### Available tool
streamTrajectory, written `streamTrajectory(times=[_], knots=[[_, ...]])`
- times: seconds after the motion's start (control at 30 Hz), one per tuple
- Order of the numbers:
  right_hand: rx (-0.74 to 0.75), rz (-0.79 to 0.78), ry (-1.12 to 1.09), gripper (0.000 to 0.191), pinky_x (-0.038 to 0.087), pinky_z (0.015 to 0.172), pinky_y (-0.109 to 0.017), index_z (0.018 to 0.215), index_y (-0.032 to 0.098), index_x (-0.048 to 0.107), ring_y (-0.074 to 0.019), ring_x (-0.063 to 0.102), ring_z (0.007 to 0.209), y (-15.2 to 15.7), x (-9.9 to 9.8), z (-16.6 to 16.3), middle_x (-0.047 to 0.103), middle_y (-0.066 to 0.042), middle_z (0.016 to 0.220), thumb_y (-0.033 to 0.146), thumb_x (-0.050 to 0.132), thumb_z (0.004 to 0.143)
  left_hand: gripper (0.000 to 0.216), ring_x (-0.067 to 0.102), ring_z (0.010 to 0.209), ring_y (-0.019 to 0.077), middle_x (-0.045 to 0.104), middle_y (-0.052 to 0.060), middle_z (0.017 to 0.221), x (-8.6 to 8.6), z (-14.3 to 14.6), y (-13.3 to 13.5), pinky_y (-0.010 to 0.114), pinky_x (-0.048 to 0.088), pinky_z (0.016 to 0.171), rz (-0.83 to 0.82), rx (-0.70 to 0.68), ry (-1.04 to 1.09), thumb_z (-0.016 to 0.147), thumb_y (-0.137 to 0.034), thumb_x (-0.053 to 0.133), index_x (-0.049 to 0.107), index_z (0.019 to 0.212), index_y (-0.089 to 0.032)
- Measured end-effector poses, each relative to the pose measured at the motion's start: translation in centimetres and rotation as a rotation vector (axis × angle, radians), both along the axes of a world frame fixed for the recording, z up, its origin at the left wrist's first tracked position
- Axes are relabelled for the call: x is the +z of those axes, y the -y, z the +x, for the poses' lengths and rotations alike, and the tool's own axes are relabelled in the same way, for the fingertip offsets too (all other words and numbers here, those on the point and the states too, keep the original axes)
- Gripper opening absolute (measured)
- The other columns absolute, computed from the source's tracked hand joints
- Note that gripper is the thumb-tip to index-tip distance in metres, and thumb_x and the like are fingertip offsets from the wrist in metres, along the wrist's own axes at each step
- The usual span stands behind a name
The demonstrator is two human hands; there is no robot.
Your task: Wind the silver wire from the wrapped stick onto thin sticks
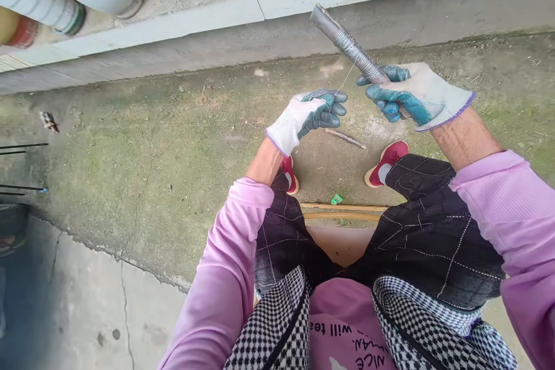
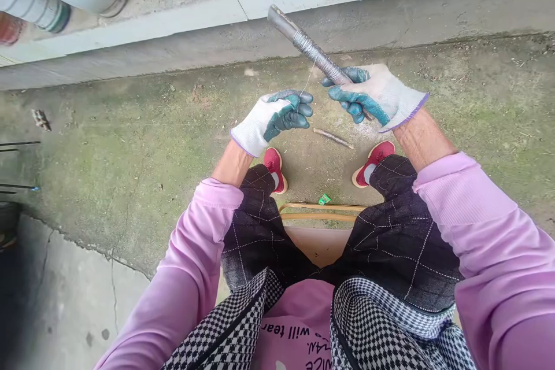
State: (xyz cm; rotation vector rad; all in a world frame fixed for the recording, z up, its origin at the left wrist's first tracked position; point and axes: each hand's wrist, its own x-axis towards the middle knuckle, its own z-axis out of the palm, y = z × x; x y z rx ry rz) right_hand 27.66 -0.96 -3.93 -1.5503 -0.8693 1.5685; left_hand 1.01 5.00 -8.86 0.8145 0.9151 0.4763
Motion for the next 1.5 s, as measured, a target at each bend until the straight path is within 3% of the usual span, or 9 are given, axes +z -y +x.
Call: streamTrajectory(times=[0.1,0.2,0.47,0.57,0.7,0.87,1.07,1.23,1.5], knots=[[0.0,0.023,-0.004,0.025,0.038,0.04,-0.021,0.12,0.012,0.091,-0.0072,0.045,0.052,0.1,0.0,0.0,0.062,0.006,0.072,0.0,0.091,0.099,0.061,0.098,0.099,0.0251,0.095,0.012,0.11,-0.4,-0.1,-0.4,0.034,0.08,0.094,-0.054,-0.034,0.046,0.123,-0.06,0.085,0.081,0.16,-0.012],[-0.026,0.015,-0.001,0.021,0.038,0.04,-0.021,0.116,0.012,0.091,-0.0067,0.045,0.052,0.0,0.1,-0.1,0.066,0.004,0.076,-0.001,0.09,0.1,0.061,0.096,0.089,0.0224,0.094,0.011,0.106,-0.3,0.0,-0.4,0.033,0.08,0.09,-0.064,-0.052,0.033,0.126,-0.062,0.079,0.08,0.162,-0.012],[-0.047,-0.002,-0.008,0.014,0.038,0.04,-0.021,0.11,0.014,0.092,-0.0065,0.046,0.053,0.1,0.3,-0.4,0.069,0.002,0.077,0.005,0.098,0.103,0.027,0.071,0.059,0.0093,0.075,-0.003,0.075,1.6,1.3,1.0,0.021,0.068,0.072,0.04,-0.005,-0.148,0.125,-0.04,0.082,0.084,0.118,-0.014],[-0.066,0.013,0.006,0.014,0.036,0.04,-0.02,0.112,0.015,0.092,-0.0066,0.045,0.053,0.2,0.5,-0.7,0.067,0.004,0.075,0.002,0.093,0.106,0.023,0.061,0.053,0.0071,0.067,-0.006,0.068,2.0,1.5,1.1,0.02,0.063,0.069,0.07,0.02,-0.169,0.122,-0.036,0.084,0.083,0.113,-0.015],[-0.07,0.001,0.043,0.019,0.037,0.042,-0.021,0.111,0.015,0.092,-0.0075,0.044,0.054,0.2,0.9,-0.8,0.065,0.004,0.073,-0.003,0.089,0.106,0.03,0.062,0.054,0.0087,0.066,-0.007,0.067,2.1,1.4,1.0,0.022,0.064,0.069,0.051,0.04,-0.141,0.121,-0.045,0.087,0.085,0.126,-0.015],[-0.06,0.012,0.037,0.019,0.037,0.043,-0.022,0.103,0.017,0.088,-0.0076,0.046,0.054,0.3,1.2,-0.5,0.062,0.005,0.072,0.002,0.1,0.101,0.049,0.068,0.056,0.0116,0.067,-0.007,0.067,2.4,1.3,1.2,0.024,0.066,0.068,0.007,-0.003,-0.106,0.118,-0.055,0.089,0.085,0.145,-0.015],[-0.068,0.0,0.006,0.025,0.04,0.041,-0.021,0.108,0.015,0.088,-0.0084,0.046,0.055,0.2,1.2,-0.4,0.064,0.004,0.073,-0.007,0.091,0.098,0.035,0.07,0.058,0.0129,0.068,-0.006,0.068,2.5,1.5,1.4,0.026,0.067,0.071,-0.033,0.033,-0.112,0.12,-0.045,0.088,0.086,0.138,-0.015],[-0.05,0.007,0.023,0.024,0.039,0.043,-0.022,0.105,0.017,0.089,-0.0084,0.046,0.058,0.2,0.8,-0.2,0.064,0.003,0.076,-0.003,0.098,0.098,0.033,0.068,0.059,0.0105,0.071,-0.006,0.074,1.9,1.2,1.2,0.023,0.062,0.069,-0.061,0.106,-0.072,0.12,-0.043,0.093,0.084,0.139,-0.017],[-0.045,0.022,0.027,0.028,0.042,0.042,-0.021,0.101,0.019,0.087,-0.0077,0.049,0.056,0.2,0.7,0.0,0.067,0.001,0.076,0.006,0.111,0.096,0.052,0.065,0.055,0.0097,0.072,-0.006,0.074,1.7,1.3,1.0,0.021,0.058,0.064,-0.068,0.062,-0.139,0.126,-0.065,0.081,0.083,0.151,-0.019]])
